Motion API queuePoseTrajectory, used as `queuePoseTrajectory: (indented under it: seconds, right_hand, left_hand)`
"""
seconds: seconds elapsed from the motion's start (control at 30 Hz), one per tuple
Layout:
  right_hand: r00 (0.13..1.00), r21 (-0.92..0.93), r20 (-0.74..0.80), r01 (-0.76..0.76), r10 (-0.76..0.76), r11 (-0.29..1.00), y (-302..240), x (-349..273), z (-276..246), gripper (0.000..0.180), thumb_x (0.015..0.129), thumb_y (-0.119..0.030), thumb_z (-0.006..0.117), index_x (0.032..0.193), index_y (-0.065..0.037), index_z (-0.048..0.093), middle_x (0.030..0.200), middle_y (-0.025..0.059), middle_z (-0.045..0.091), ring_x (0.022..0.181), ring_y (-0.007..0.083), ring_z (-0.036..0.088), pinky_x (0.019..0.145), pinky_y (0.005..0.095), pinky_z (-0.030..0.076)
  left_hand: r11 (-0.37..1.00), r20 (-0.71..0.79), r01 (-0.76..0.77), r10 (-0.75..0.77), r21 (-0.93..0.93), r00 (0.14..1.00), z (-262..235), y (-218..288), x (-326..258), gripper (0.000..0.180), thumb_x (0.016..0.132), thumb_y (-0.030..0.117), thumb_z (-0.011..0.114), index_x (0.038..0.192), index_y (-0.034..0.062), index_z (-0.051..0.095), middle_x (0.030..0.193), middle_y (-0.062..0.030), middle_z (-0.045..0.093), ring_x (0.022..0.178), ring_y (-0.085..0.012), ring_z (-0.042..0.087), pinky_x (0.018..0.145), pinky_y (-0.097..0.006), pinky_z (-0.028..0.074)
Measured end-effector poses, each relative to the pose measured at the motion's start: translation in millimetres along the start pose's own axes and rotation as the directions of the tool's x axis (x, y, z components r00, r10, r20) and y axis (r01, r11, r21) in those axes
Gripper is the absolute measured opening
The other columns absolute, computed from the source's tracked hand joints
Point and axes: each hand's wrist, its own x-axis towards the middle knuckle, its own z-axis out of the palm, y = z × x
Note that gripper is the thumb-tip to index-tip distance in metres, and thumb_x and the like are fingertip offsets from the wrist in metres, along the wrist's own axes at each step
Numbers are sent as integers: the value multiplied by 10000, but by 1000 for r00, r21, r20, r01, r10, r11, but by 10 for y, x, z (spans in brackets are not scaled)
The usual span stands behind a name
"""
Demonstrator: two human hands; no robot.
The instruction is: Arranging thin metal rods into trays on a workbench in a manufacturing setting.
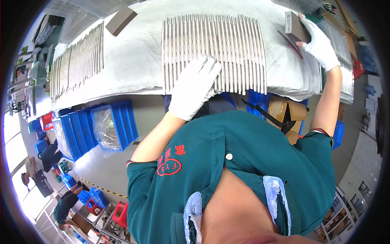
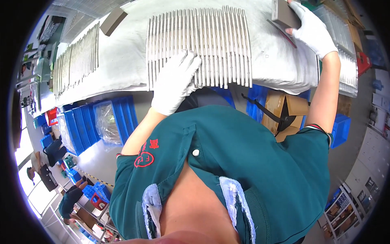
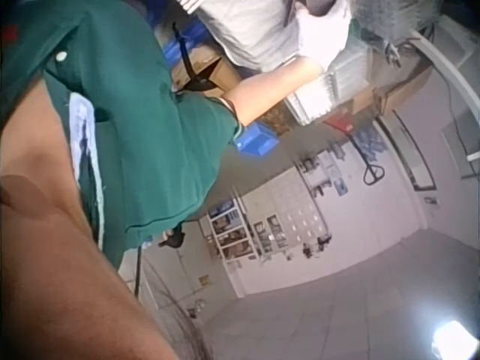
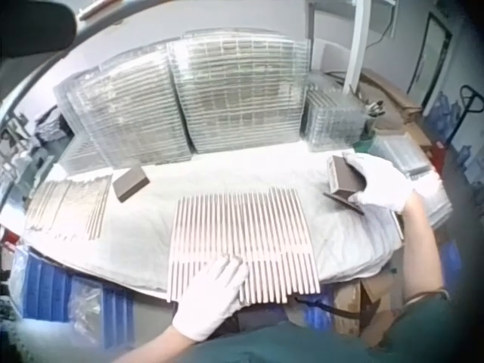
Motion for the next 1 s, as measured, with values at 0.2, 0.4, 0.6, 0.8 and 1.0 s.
queuePoseTrajectory:
  seconds: [0.2,0.4,0.6,0.8,1.0]
  right_hand:
    - [984,131,51,163,-171,978,-932,247,193,810,729,-397,704,1422,-115,393,1349,179,505,1226,298,505,1046,352,364]
    - [986,68,-13,165,-165,984,-916,325,400,838,743,-496,679,1372,-5,423,1424,195,407,1313,312,394,1090,362,309]
    - [999,367,37,-34,22,930,-1012,305,275,670,746,-336,746,1271,19,528,1276,185,544,1193,296,507,1029,344,373]
    - [962,392,-205,250,-181,885,-949,239,518,551,823,-244,690,1343,-157,528,1198,105,614,1133,241,550,1023,319,373]
    - [987,724,30,89,-159,685,-1037,270,389,610,821,-271,686,1384,-159,480,1333,82,552,1212,208,511,1047,317,358]
  left_hand:
    - [999,7,28,-28,-37,1000,-36,38,-30,513,726,116,615,1231,67,541,1221,-116,552,1167,-312,491,1019,-414,391]
    - [999,7,4,-3,-39,1000,3,20,-30,518,734,124,607,1248,113,544,1229,-113,548,1161,-312,490,1014,-430,387]
    - [1000,-20,-13,12,-27,1000,50,-16,-62,450,772,126,568,1221,94,552,1213,-114,553,1152,-299,501,1017,-420,384]
    - [983,-23,-85,83,-160,996,-51,15,-24,404,770,147,565,1164,56,563,1185,-142,558,1130,-292,519,990,-394,400]
    - [972,-20,-62,59,-228,998,-11,-29,-81,383,761,120,560,1137,49,570,1198,-152,555,1110,-304,527,978,-407,413]
